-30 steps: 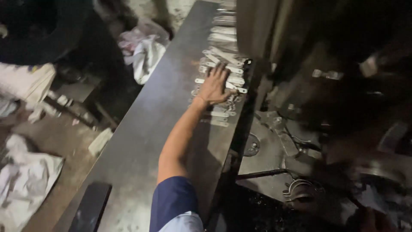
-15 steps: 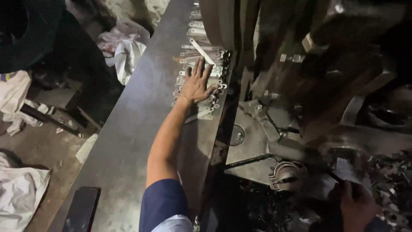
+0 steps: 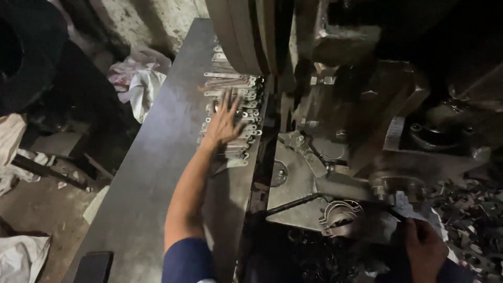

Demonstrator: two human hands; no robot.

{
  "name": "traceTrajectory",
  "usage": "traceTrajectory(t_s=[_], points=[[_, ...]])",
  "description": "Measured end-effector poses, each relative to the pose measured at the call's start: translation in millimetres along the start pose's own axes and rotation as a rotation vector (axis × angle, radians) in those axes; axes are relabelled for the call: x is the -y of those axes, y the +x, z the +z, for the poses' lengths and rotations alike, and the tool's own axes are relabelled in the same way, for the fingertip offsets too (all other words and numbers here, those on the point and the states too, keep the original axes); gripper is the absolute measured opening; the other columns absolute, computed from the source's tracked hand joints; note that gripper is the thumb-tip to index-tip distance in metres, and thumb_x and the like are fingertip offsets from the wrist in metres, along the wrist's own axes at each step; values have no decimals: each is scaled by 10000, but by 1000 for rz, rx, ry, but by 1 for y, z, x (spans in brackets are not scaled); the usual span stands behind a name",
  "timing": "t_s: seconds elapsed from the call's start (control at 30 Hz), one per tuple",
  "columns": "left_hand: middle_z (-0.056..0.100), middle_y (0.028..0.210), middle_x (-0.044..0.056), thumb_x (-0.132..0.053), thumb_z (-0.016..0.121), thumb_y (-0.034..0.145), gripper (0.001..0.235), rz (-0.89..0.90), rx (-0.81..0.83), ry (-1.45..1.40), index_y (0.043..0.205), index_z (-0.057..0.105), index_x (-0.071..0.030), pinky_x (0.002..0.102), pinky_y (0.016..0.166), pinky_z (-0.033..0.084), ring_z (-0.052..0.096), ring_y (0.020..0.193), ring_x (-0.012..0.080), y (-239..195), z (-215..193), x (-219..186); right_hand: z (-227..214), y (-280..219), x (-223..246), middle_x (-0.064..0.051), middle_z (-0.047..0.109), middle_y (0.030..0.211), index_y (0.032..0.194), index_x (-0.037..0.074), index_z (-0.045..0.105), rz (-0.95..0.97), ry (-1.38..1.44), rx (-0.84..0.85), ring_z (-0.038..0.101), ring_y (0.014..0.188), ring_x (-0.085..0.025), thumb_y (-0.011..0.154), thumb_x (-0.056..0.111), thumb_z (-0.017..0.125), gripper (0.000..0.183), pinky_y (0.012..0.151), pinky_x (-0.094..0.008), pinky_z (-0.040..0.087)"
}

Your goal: The person is using a stamping machine to punch holes or shape metal strips.

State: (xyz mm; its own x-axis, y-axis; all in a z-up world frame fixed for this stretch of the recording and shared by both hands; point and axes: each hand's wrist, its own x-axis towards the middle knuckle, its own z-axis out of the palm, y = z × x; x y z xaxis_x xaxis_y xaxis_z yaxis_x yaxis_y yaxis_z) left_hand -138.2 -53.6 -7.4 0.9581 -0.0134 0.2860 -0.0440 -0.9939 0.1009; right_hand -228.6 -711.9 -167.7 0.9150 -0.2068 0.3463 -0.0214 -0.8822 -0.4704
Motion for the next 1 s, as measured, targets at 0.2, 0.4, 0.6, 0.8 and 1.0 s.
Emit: traceTrajectory(t_s=[0.2, 0.4, 0.6, 0.8, 1.0], points=[[27, 1687, 250, -670, 547, 901, 983, -149, 72, 17, 1626, 204, -101, 673, 1203, 85, 33, 1575, 420, 45, 16, 2, 2, 8, -3, -131, 738, 890, 1060, 116, 769, -8, -104, -7, 716, 830, -335, 1101, 482, 666, 382, 746, -412, 547], [109, 1694, 262, -633, 512, 960, 909, 15, 37, -1, 1609, 256, -49, 639, 1228, 139, 116, 1569, 436, -1, 19, 9, -3, 10, 10, -140, 757, 914, 1095, 135, 794, 55, -149, 82, 718, 871, -359, 1081, 477, 669, 364, 760, -440, 551], [217, 1660, 277, -562, 487, 961, 816, 90, 56, 11, 1602, 355, -75, 666, 1197, 180, 203, 1518, 455, -22, 9, -7, -12, -2, 14, -155, 743, 944, 1142, 106, 773, 22, 19, 20, 723, 897, -346, 1086, 432, 681, 343, 833, -433, 557], [318, 1599, 307, -597, 479, 975, 810, 35, -15, 24, 1559, 387, -44, 671, 1203, 203, 247, 1520, 465, -29, 19, -12, -19, -4, 23, -160, 742, 946, 1141, 89, 773, -5, 42, -3, 726, 896, -339, 1099, 399, 705, 320, 824, -424, 555], [361, 1536, 353, -632, 466, 962, 836, -13, 24, 37, 1552, 405, -43, 680, 1157, 213, 283, 1440, 486, -35, 21, -15, -11, 3, 15, -146, 744, 910, 1116, 80, 780, 16, 88, -11, 736, 859, -300, 1104, 396, 707, 325, 800, -412, 559]])
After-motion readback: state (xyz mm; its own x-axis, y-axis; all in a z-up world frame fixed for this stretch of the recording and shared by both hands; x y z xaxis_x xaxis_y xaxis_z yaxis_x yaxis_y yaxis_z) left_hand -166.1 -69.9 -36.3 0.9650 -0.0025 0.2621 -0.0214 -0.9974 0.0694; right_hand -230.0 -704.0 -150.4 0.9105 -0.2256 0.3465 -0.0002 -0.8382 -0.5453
